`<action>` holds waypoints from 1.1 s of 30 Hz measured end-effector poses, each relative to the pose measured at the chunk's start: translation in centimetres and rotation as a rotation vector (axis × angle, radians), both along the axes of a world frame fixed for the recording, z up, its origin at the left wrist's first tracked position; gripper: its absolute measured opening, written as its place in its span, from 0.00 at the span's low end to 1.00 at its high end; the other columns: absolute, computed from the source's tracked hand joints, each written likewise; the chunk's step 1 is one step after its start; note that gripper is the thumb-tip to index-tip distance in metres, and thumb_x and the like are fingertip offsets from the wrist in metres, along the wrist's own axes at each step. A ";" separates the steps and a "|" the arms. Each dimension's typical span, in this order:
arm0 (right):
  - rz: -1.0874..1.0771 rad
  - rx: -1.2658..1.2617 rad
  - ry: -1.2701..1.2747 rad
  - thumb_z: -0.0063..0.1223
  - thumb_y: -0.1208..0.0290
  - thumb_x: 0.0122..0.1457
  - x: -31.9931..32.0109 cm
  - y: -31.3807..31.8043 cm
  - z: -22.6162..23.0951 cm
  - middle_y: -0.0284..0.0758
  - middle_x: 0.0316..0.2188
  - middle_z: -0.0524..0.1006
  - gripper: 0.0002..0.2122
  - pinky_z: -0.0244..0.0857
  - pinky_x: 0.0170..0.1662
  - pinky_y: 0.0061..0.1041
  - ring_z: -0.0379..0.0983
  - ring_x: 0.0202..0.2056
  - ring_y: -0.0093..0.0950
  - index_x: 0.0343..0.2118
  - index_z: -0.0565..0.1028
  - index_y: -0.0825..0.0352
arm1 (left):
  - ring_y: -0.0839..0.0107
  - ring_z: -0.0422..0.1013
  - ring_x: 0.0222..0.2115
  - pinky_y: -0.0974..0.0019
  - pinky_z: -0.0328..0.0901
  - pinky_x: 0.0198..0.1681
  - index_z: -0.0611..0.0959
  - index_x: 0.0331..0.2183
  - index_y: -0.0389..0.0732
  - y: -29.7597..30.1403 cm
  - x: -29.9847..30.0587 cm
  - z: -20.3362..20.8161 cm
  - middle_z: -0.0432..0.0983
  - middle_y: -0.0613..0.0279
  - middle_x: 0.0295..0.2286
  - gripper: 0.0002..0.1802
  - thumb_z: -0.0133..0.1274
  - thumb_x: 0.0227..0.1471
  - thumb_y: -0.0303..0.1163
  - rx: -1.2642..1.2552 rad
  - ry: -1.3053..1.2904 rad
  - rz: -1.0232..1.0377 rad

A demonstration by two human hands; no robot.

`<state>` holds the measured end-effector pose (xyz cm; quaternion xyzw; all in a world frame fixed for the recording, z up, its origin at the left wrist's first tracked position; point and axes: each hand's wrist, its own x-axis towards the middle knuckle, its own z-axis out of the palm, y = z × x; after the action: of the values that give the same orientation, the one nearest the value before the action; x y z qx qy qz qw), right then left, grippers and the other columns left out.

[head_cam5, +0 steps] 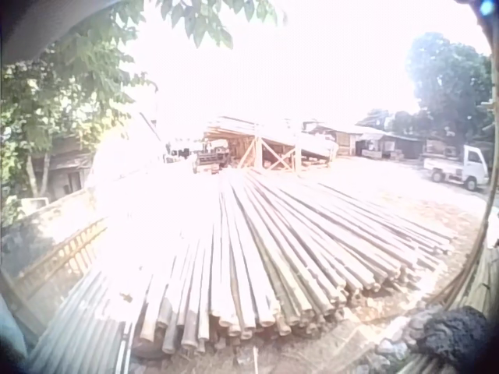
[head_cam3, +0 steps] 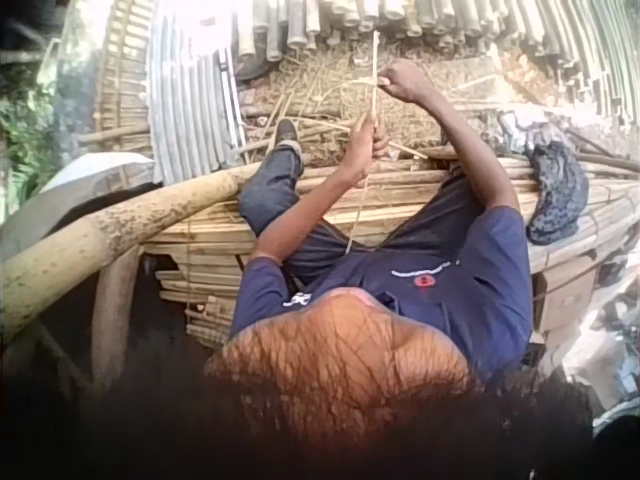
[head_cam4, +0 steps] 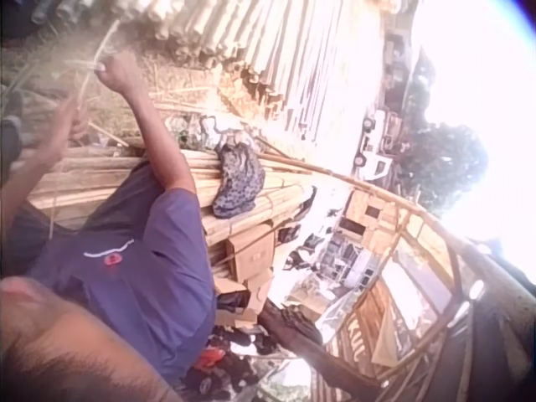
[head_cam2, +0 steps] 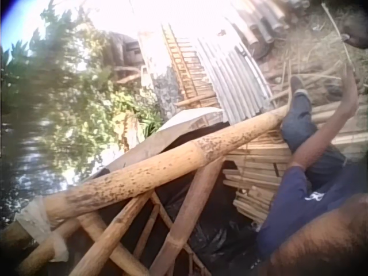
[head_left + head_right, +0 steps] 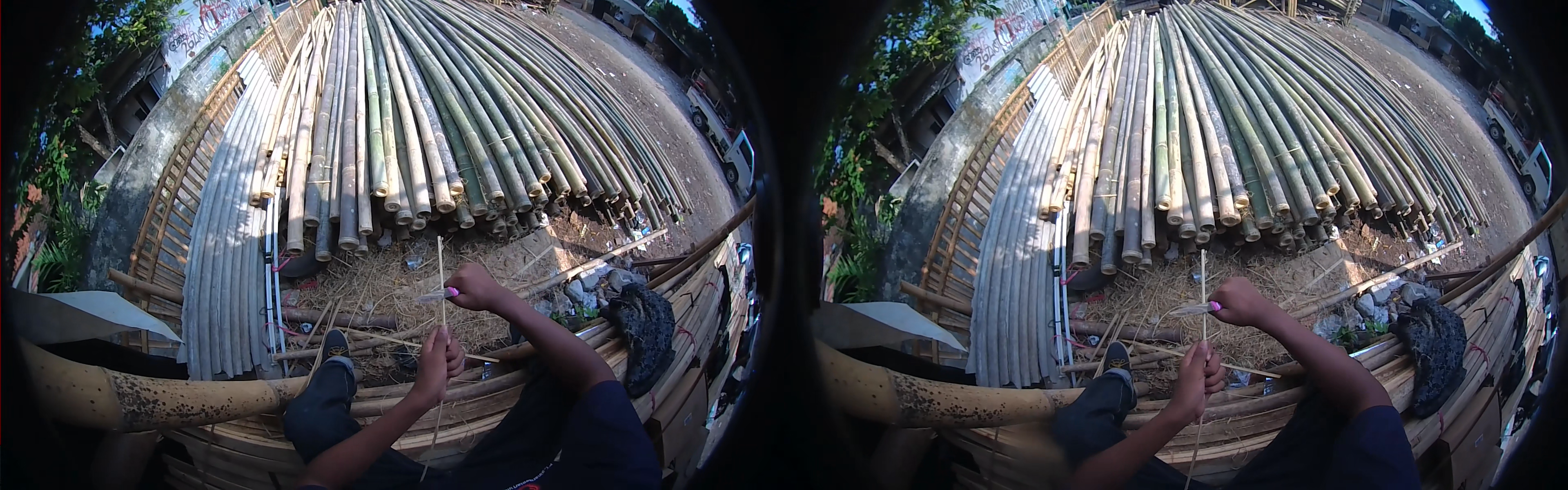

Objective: The person whittles a thin bamboo strip with a knife, repeatedly scraping the blade along its length while rotating the strip. They occasionally pull away loose fibers by hand while seated above a large pile of bamboo poles.

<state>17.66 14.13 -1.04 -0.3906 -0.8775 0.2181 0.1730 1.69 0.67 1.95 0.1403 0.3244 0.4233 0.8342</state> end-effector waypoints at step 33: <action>-0.866 -0.093 -0.174 0.47 0.60 0.49 12.3 4.9 -4.5 0.48 0.19 0.73 0.16 0.65 0.29 0.41 0.72 0.24 0.46 0.20 0.73 0.72 | 0.84 0.45 0.11 0.78 0.41 0.11 0.61 0.27 0.47 -3.3 2.7 0.8 0.48 0.74 0.14 0.16 0.34 0.62 0.46 0.043 -0.172 -0.477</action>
<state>29.98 19.02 -5.57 -0.7464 -0.6335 0.1312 0.1562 4.38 -2.64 2.77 0.1941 0.2010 0.2319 0.9318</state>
